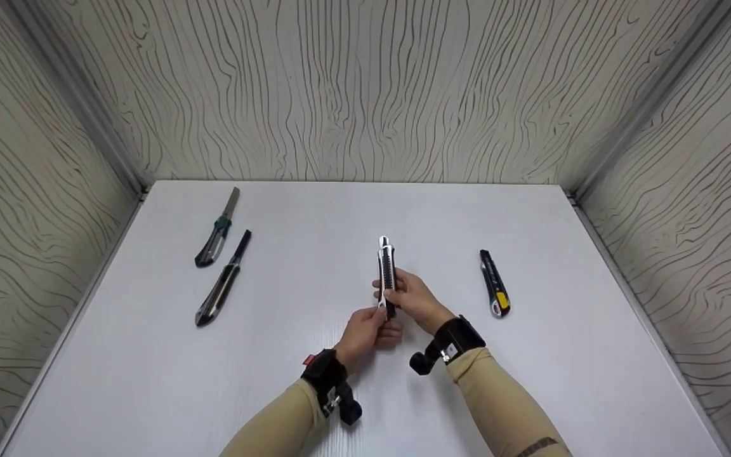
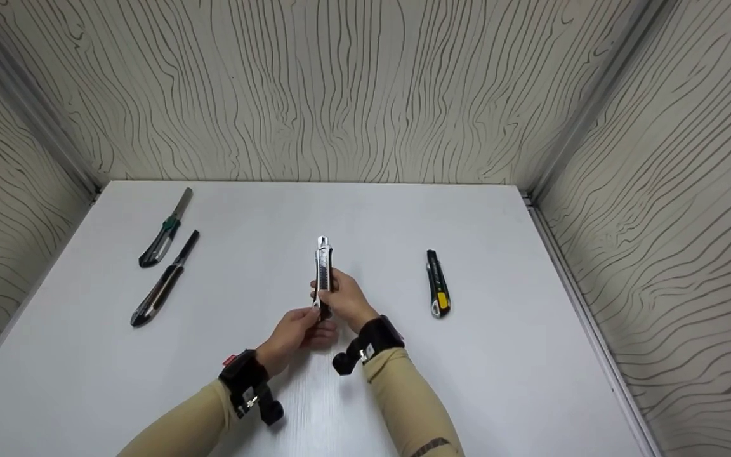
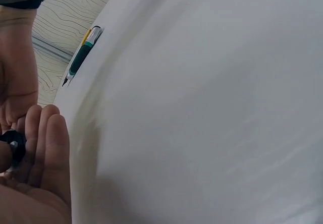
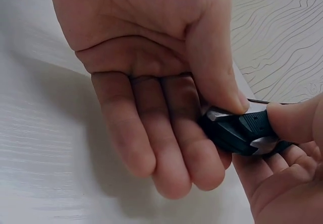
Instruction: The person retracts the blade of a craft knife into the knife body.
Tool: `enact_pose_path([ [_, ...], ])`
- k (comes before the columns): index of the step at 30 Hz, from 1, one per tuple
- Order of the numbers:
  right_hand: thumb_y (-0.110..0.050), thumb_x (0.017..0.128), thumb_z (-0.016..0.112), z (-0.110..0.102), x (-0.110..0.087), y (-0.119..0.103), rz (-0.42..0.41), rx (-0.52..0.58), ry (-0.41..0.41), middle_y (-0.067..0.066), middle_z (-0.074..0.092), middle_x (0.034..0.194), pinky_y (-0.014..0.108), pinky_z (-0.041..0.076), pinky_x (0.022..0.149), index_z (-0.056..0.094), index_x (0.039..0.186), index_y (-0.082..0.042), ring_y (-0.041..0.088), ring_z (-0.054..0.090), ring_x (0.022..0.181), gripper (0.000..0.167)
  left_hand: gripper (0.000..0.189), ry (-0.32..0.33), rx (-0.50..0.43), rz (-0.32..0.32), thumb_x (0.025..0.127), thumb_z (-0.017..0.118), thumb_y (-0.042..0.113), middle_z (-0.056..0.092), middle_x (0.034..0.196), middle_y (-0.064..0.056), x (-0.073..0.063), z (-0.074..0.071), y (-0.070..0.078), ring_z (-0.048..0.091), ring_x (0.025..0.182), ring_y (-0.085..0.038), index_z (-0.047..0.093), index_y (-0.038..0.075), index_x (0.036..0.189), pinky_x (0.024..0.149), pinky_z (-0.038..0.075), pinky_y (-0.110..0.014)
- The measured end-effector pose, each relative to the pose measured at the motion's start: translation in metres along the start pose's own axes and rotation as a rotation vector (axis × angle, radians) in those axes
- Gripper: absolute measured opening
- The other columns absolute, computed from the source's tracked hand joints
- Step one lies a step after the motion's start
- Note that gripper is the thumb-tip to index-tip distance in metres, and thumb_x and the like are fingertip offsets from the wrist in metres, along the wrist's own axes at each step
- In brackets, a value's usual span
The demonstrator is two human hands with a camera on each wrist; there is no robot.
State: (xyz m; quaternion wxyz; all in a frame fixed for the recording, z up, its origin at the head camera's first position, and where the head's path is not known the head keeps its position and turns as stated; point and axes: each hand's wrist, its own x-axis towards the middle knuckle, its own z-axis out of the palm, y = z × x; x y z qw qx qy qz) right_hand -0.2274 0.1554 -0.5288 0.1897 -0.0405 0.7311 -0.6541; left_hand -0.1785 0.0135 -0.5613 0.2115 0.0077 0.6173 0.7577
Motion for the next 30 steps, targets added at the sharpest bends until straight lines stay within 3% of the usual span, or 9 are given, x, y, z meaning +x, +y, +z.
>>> enact_pose_path([
  [11,0.003,0.094,0.051,0.002,-0.001,0.0,-0.008,0.005,-0.004,0.027,0.052,0.138,0.033,0.05,0.1,0.033,0.144,0.005,0.031,0.061,0.119,0.053,0.038,0.01,-0.028,-0.015,0.106,0.037,0.015,0.071,0.102,-0.025,-0.002,-0.001,0.002,0.071,0.081,-0.016,0.052,-0.016,0.121,0.082,0.06,-0.038],
  [15,0.001,0.092,0.055,0.001,-0.001,-0.002,-0.015,-0.061,0.026,0.027,0.057,0.133,0.031,0.051,0.094,0.039,0.138,0.007,0.028,0.063,0.112,0.049,0.038,0.005,-0.035,-0.029,0.105,0.037,0.014,0.071,0.105,-0.025,-0.001,-0.001,0.001,0.072,0.084,-0.016,0.051,-0.016,0.123,0.083,0.06,-0.038],
  [20,-0.006,0.091,0.062,-0.003,-0.003,-0.005,0.004,-0.16,0.067,0.022,0.065,0.121,0.029,0.055,0.083,0.043,0.142,0.0,0.019,0.066,0.098,0.055,0.039,0.0,-0.032,-0.04,0.105,0.037,0.015,0.071,0.105,-0.023,0.0,0.001,0.002,0.072,0.086,-0.017,0.051,-0.014,0.125,0.083,0.06,-0.037],
  [25,-0.007,0.089,0.066,-0.01,-0.007,-0.006,-0.006,-0.196,0.072,0.02,0.069,0.112,0.031,0.058,0.08,0.046,0.143,-0.002,0.017,0.067,0.09,0.057,0.038,-0.015,-0.027,-0.058,0.105,0.04,0.017,0.071,0.103,-0.021,0.0,0.004,0.003,0.07,0.083,-0.016,0.055,-0.013,0.122,0.076,0.06,-0.033],
  [30,-0.005,0.088,0.066,-0.015,-0.008,-0.008,-0.002,-0.204,0.08,0.022,0.068,0.113,0.031,0.058,0.078,0.048,0.14,0.002,0.017,0.068,0.088,0.055,0.036,-0.028,0.012,-0.052,0.103,0.044,0.018,0.069,0.092,-0.016,0.001,0.007,0.005,0.066,0.077,-0.016,0.061,-0.013,0.111,0.067,0.056,-0.027],
])
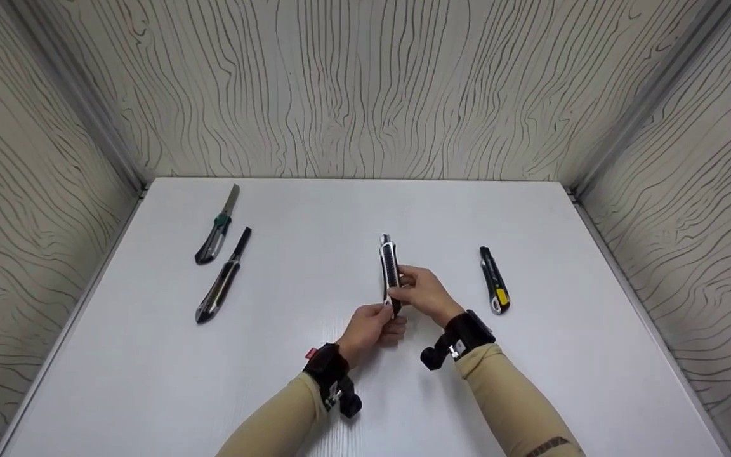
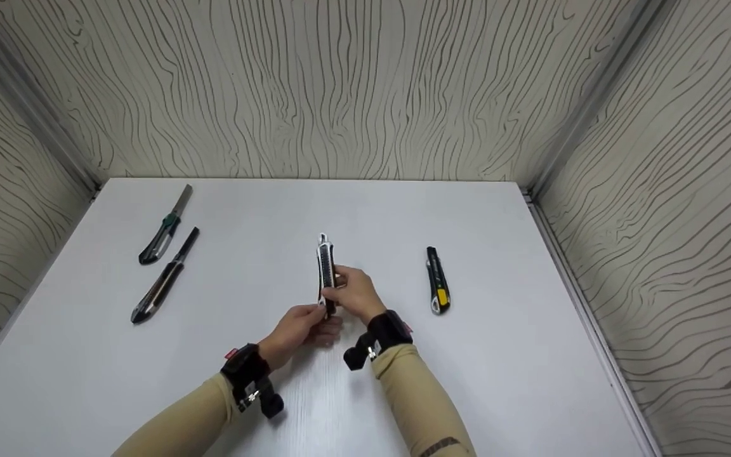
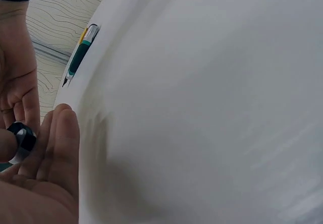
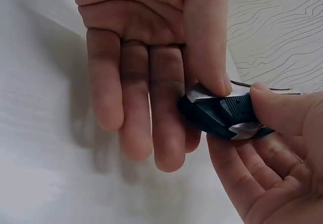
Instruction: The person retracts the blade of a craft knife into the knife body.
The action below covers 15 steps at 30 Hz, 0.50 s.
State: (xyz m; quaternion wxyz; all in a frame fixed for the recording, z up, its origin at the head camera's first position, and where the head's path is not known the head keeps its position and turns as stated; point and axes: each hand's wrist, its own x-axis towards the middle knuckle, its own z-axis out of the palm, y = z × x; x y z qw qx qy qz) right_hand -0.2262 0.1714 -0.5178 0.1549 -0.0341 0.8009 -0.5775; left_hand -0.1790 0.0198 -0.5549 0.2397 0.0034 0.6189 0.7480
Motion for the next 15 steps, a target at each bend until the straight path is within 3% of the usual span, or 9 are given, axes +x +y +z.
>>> enact_pose_path([
  [9,-0.006,0.09,0.065,-0.022,-0.009,0.008,0.073,-0.009,0.077,0.024,0.067,0.118,0.029,0.057,0.08,0.05,0.136,0.006,0.017,0.068,0.091,0.05,0.032,-0.03,0.068,0.009,0.101,0.046,0.015,0.07,0.09,-0.018,0.012,0.021,0.0,0.063,0.071,-0.015,0.062,-0.012,0.102,0.062,0.054,-0.027],
  [15,-0.005,0.091,0.064,-0.037,-0.015,0.016,0.118,0.009,0.104,0.027,0.062,0.125,0.031,0.058,0.084,0.045,0.138,0.008,0.022,0.068,0.1,0.053,0.031,-0.056,0.1,-0.018,0.101,0.045,0.013,0.067,0.089,-0.015,0.016,0.039,0.004,0.061,0.071,-0.016,0.06,-0.014,0.106,0.064,0.055,-0.028],
])
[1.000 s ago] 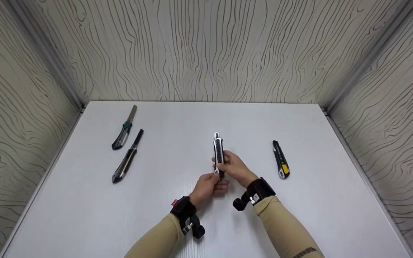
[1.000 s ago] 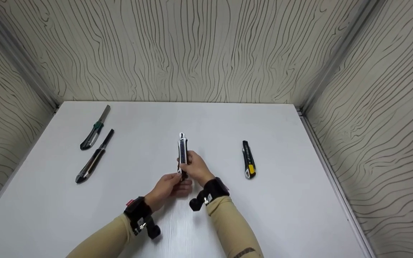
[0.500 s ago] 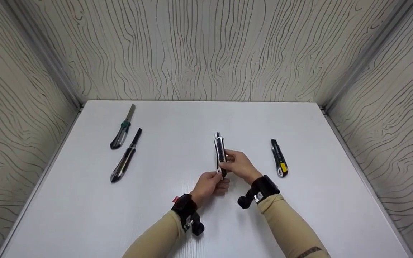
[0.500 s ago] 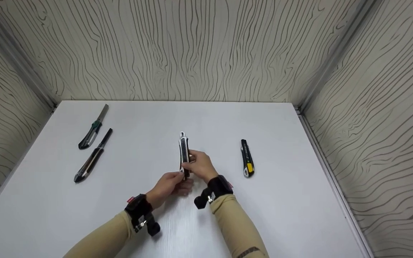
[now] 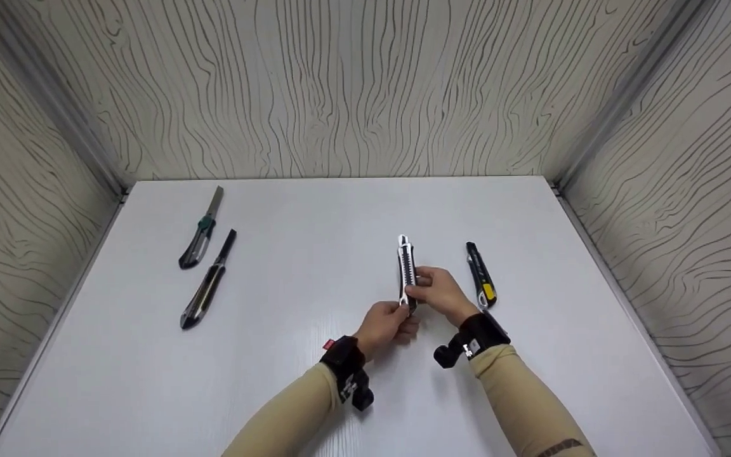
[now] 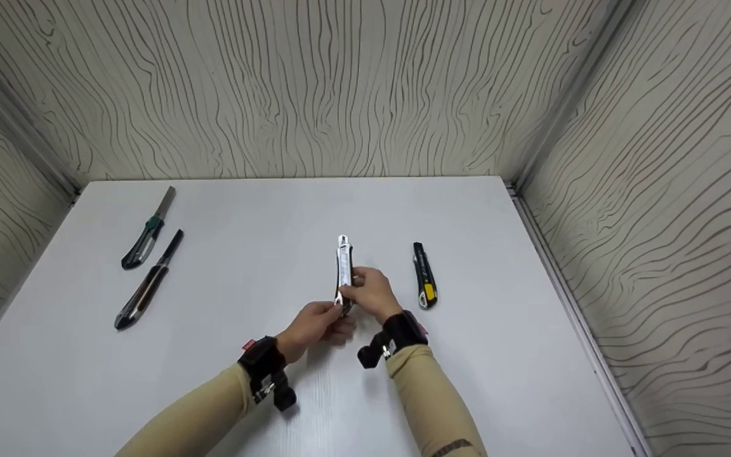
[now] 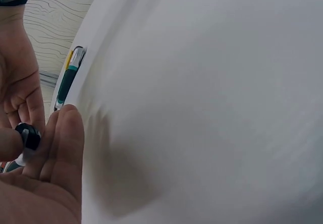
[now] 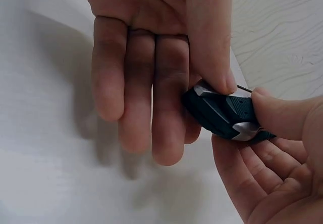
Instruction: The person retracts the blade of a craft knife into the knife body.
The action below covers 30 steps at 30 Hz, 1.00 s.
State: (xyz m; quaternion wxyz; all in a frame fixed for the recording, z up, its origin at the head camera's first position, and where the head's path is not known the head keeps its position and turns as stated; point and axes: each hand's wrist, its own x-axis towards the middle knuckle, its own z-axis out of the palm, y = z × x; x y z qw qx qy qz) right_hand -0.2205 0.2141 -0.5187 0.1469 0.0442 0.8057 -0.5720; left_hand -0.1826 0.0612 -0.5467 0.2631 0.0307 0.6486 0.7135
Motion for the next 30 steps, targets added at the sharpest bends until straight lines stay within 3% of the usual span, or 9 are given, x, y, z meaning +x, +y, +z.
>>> enact_pose_path([
  [15,-0.005,0.092,0.062,-0.041,-0.01,0.02,0.036,-0.045,0.009,0.033,0.059,0.125,0.032,0.059,0.084,0.042,0.138,0.012,0.021,0.068,0.095,0.053,0.027,-0.084,0.037,-0.028,0.1,0.045,0.012,0.062,0.082,-0.009,0.009,0.029,0.0,0.059,0.071,-0.015,0.061,-0.01,0.103,0.065,0.054,-0.029],
  [22,-0.008,0.092,0.064,-0.046,-0.003,0.025,0.062,-0.138,0.03,0.03,0.061,0.123,0.029,0.058,0.081,0.043,0.138,0.012,0.02,0.067,0.094,0.055,0.032,-0.034,0.037,-0.042,0.103,0.045,0.014,0.07,0.107,-0.025,0.0,0.011,0.001,0.071,0.086,-0.024,0.058,-0.01,0.117,0.077,0.06,-0.037],
  [30,-0.018,0.091,0.066,-0.057,0.002,0.032,0.099,-0.357,0.088,0.026,0.062,0.124,0.028,0.053,0.078,0.048,0.137,0.006,0.026,0.065,0.1,0.055,0.037,0.001,0.066,-0.008,0.104,0.043,0.017,0.07,0.11,-0.024,-0.01,-0.015,0.0,0.072,0.097,-0.03,0.056,-0.01,0.125,0.083,0.06,-0.038],
])
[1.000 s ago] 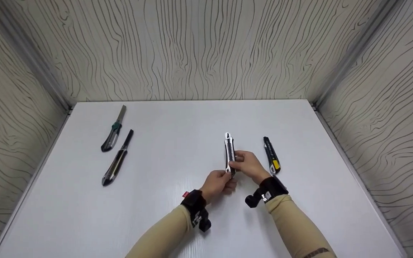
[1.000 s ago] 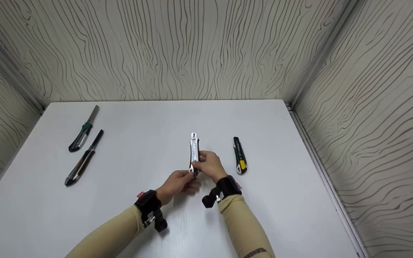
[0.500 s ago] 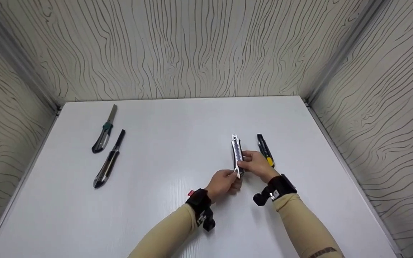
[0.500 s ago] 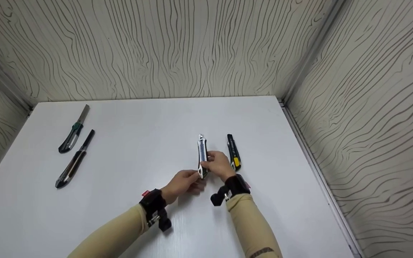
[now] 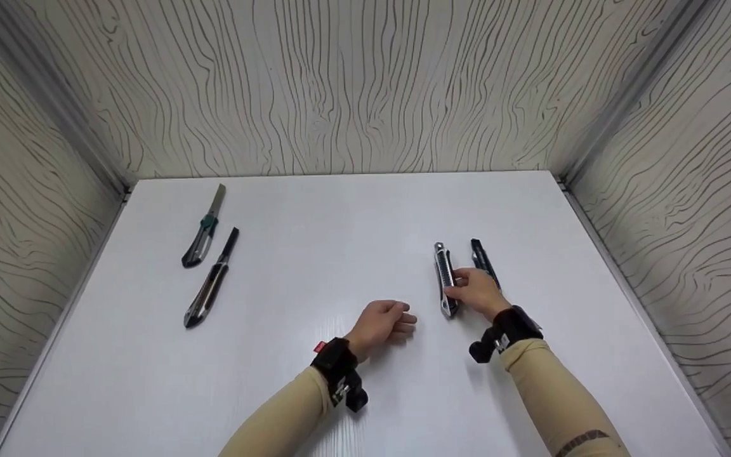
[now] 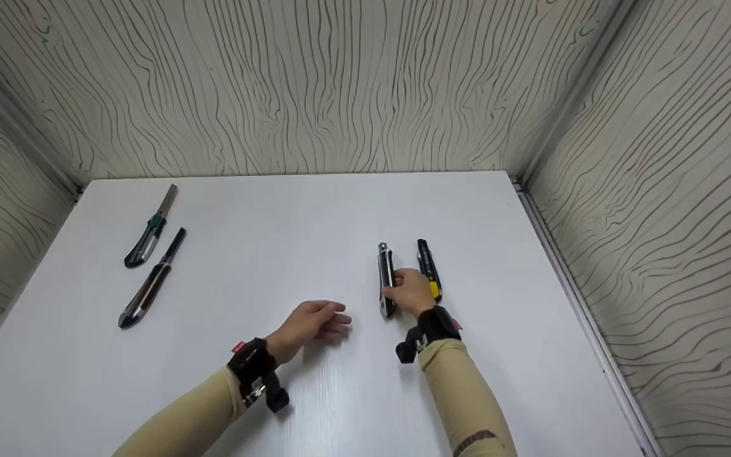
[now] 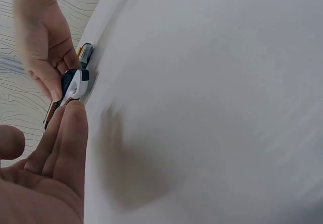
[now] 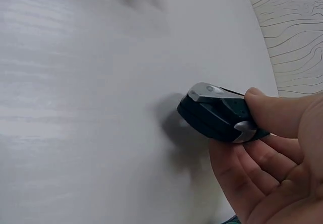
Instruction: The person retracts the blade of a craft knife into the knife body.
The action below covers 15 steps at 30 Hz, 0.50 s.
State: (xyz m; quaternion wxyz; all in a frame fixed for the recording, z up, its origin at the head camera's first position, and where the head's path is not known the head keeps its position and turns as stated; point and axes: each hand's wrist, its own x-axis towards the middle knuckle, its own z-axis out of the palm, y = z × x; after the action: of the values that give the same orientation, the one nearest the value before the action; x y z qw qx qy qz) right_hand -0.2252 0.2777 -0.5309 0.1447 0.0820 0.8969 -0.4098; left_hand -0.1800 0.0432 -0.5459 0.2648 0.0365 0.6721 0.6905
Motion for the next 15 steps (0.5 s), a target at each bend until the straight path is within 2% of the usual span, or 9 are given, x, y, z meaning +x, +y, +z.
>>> enact_pose_path([
  [7,-0.016,0.087,0.069,-0.004,0.001,0.0,-0.029,-0.113,0.092,0.026,0.067,0.112,0.031,0.053,0.074,0.057,0.126,0.009,0.027,0.066,0.092,0.048,0.035,0.028,-0.006,0.007,0.103,0.043,0.015,0.071,0.109,-0.022,-0.007,-0.012,-0.001,0.072,0.097,-0.028,0.058,-0.01,0.122,0.084,0.059,-0.038],
  [15,-0.023,0.084,0.073,-0.003,-0.001,-0.008,-0.05,-0.245,0.178,0.021,0.071,0.102,0.035,0.051,0.073,0.066,0.115,0.007,0.027,0.066,0.084,0.043,0.036,0.042,-0.01,-0.009,0.103,0.044,0.017,0.071,0.109,-0.022,-0.012,-0.015,-0.003,0.072,0.097,-0.028,0.058,-0.009,0.123,0.083,0.06,-0.038],
])
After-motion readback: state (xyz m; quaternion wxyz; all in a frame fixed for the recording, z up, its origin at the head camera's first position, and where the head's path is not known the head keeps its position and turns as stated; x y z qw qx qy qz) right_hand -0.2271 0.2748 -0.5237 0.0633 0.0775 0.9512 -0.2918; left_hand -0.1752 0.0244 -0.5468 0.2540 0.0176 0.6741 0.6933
